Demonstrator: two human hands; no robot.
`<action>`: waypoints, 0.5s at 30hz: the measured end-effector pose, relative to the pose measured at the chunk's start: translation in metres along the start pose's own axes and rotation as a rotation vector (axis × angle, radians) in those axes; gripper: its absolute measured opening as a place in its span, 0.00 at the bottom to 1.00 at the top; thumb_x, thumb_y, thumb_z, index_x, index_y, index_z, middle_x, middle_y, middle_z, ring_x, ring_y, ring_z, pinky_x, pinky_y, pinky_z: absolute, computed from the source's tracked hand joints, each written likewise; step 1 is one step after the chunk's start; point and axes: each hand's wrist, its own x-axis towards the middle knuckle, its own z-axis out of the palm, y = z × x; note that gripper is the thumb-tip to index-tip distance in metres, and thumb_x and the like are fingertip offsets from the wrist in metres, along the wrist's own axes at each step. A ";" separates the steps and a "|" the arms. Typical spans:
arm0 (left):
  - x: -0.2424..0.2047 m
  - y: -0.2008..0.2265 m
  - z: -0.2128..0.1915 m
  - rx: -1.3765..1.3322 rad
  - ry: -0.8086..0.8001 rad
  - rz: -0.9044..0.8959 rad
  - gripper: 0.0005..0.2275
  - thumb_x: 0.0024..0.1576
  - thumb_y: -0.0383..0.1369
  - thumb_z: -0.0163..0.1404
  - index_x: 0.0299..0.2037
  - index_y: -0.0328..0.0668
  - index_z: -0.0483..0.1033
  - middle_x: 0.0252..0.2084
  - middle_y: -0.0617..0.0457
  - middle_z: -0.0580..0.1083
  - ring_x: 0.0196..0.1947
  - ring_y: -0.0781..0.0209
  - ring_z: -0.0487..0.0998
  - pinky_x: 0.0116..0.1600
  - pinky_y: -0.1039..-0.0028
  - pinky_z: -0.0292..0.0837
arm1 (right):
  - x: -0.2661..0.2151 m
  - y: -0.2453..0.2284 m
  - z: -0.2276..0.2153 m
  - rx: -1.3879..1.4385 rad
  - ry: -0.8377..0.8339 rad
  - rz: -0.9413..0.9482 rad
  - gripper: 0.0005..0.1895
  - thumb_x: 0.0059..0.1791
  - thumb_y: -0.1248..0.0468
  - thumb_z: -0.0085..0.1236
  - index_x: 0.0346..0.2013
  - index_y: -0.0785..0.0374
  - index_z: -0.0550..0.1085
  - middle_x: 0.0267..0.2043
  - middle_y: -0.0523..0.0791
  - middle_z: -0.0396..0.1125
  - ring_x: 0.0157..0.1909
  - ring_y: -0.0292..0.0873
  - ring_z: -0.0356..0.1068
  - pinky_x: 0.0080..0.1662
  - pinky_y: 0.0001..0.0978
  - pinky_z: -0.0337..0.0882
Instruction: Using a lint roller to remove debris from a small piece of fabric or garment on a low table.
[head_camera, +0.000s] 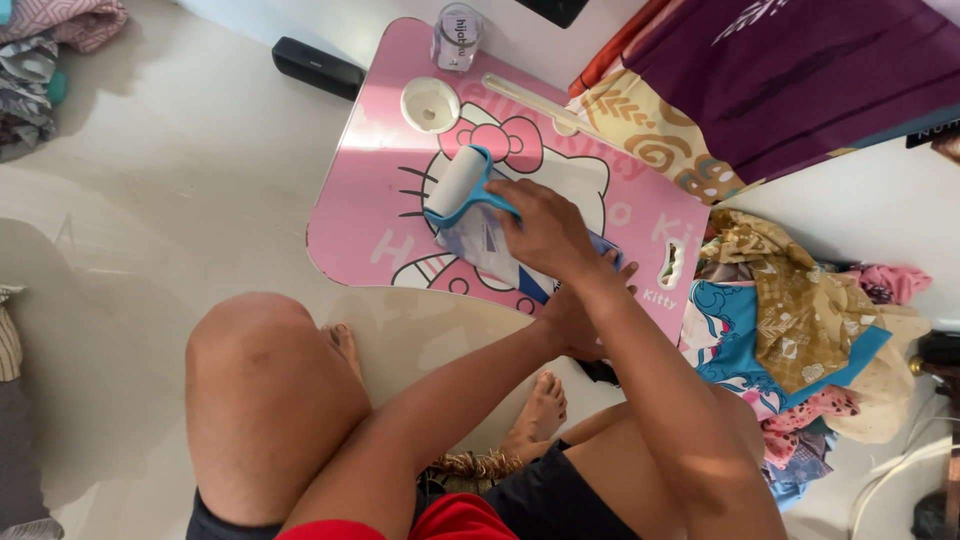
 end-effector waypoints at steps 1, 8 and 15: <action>-0.002 -0.004 0.013 0.021 0.041 0.017 0.43 0.48 0.73 0.29 0.59 0.51 0.74 0.53 0.52 0.77 0.53 0.44 0.73 0.64 0.42 0.59 | -0.004 -0.001 -0.004 -0.010 0.029 -0.009 0.17 0.53 0.66 0.50 0.57 0.56 0.75 0.43 0.52 0.72 0.45 0.61 0.74 0.44 0.55 0.75; 0.005 -0.008 0.106 0.212 0.355 -0.076 0.44 0.54 0.71 0.24 0.72 0.48 0.61 0.70 0.46 0.67 0.70 0.44 0.63 0.75 0.38 0.44 | -0.071 -0.003 -0.048 -0.184 -0.014 0.146 0.16 0.52 0.60 0.55 0.55 0.51 0.77 0.46 0.50 0.74 0.50 0.61 0.73 0.48 0.54 0.74; 0.011 -0.015 0.086 0.282 0.420 -0.078 0.35 0.59 0.62 0.39 0.69 0.48 0.64 0.67 0.44 0.70 0.67 0.43 0.65 0.74 0.34 0.42 | -0.073 0.009 -0.003 -0.258 -0.053 0.089 0.17 0.52 0.58 0.53 0.55 0.46 0.77 0.46 0.45 0.74 0.52 0.54 0.74 0.51 0.50 0.75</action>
